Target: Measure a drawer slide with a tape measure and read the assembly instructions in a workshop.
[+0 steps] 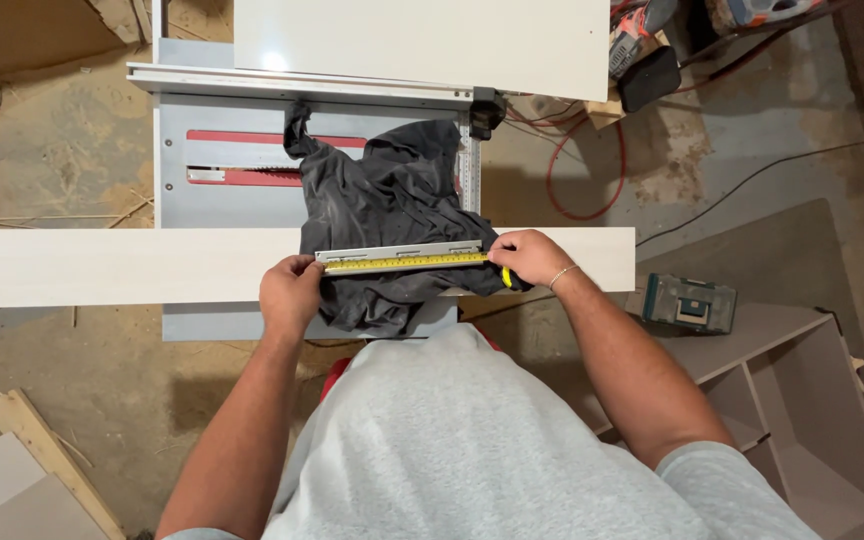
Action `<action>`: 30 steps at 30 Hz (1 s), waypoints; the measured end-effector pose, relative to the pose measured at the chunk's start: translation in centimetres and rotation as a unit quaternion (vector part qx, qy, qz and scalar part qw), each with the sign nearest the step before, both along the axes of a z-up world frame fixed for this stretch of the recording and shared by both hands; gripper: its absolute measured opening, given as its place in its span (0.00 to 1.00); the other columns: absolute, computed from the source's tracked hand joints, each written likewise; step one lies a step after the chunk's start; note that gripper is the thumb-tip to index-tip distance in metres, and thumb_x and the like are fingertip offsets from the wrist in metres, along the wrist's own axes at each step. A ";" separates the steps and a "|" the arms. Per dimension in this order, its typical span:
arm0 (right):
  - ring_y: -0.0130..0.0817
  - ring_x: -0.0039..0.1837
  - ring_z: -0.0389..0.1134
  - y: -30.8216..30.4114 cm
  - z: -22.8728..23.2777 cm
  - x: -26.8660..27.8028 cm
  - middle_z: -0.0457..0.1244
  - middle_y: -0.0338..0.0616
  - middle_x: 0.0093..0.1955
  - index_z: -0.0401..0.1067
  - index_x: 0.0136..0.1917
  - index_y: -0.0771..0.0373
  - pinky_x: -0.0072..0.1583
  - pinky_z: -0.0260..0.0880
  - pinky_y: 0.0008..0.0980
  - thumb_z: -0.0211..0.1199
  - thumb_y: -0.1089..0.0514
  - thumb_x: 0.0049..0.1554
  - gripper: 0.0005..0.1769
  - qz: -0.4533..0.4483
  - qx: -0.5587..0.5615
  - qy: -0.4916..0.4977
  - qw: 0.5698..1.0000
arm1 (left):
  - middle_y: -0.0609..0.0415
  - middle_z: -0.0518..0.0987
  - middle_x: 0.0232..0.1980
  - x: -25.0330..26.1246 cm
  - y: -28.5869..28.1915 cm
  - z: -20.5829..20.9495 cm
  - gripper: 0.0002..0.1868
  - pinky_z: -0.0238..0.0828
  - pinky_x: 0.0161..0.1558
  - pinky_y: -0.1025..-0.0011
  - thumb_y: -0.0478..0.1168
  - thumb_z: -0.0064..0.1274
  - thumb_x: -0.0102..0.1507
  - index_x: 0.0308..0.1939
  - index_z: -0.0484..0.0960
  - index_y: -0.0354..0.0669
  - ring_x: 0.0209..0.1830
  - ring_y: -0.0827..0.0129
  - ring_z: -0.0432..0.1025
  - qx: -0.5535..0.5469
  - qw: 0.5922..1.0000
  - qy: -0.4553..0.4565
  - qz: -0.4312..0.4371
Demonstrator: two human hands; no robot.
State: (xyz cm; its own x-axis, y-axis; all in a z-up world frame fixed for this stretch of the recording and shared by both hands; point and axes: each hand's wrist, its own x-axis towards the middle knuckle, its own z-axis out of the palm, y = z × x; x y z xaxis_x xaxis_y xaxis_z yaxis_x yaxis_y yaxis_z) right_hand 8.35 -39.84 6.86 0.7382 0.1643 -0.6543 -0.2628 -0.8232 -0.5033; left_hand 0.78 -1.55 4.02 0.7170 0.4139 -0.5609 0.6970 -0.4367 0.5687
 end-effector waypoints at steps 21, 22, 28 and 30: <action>0.44 0.54 0.72 -0.3 0.9 -0.2 0.73 0.45 0.44 0.82 0.44 0.50 0.59 0.70 0.40 0.65 0.44 0.53 0.13 0.011 0.003 0.003 1.000 | 0.45 0.82 0.53 0.1 1.1 2.9 0.29 0.72 0.57 0.52 0.42 0.55 0.58 0.65 0.80 0.48 0.53 0.47 0.78 0.040 0.987 -0.077 -0.134; 0.44 0.54 0.72 -0.2 0.9 -0.1 0.73 0.45 0.44 0.82 0.44 0.50 0.59 0.70 0.40 0.65 0.44 0.53 0.13 0.012 0.003 0.003 1.000 | 0.45 0.82 0.53 0.0 1.2 2.6 0.29 0.72 0.57 0.52 0.42 0.55 0.58 0.65 0.80 0.48 0.53 0.47 0.78 0.041 0.987 -0.077 -0.133; 0.45 0.55 0.72 -0.2 0.7 -0.1 0.73 0.46 0.44 0.82 0.45 0.52 0.60 0.70 0.41 0.65 0.45 0.53 0.12 0.019 0.009 0.005 1.000 | 0.49 0.75 0.58 -0.3 2.2 0.2 0.33 0.71 0.62 0.54 0.43 0.60 0.58 0.69 0.75 0.54 0.59 0.45 0.73 0.109 0.949 -0.112 -0.273; 0.44 0.55 0.72 -0.2 1.0 -0.1 0.73 0.45 0.45 0.82 0.45 0.52 0.60 0.70 0.41 0.65 0.44 0.53 0.13 0.021 0.006 0.004 1.000 | 0.51 0.76 0.57 -0.4 2.3 0.0 0.31 0.72 0.62 0.55 0.43 0.61 0.59 0.67 0.77 0.56 0.59 0.46 0.73 0.121 0.944 -0.115 -0.283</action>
State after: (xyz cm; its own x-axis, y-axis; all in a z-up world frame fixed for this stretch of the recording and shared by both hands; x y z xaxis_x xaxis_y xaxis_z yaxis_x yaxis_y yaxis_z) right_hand 8.30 -40.00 7.81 0.7248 0.2029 -0.6584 -0.2318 -0.8281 -0.5105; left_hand 0.41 0.72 4.05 0.9530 0.0237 -0.3020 0.1831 -0.8392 0.5121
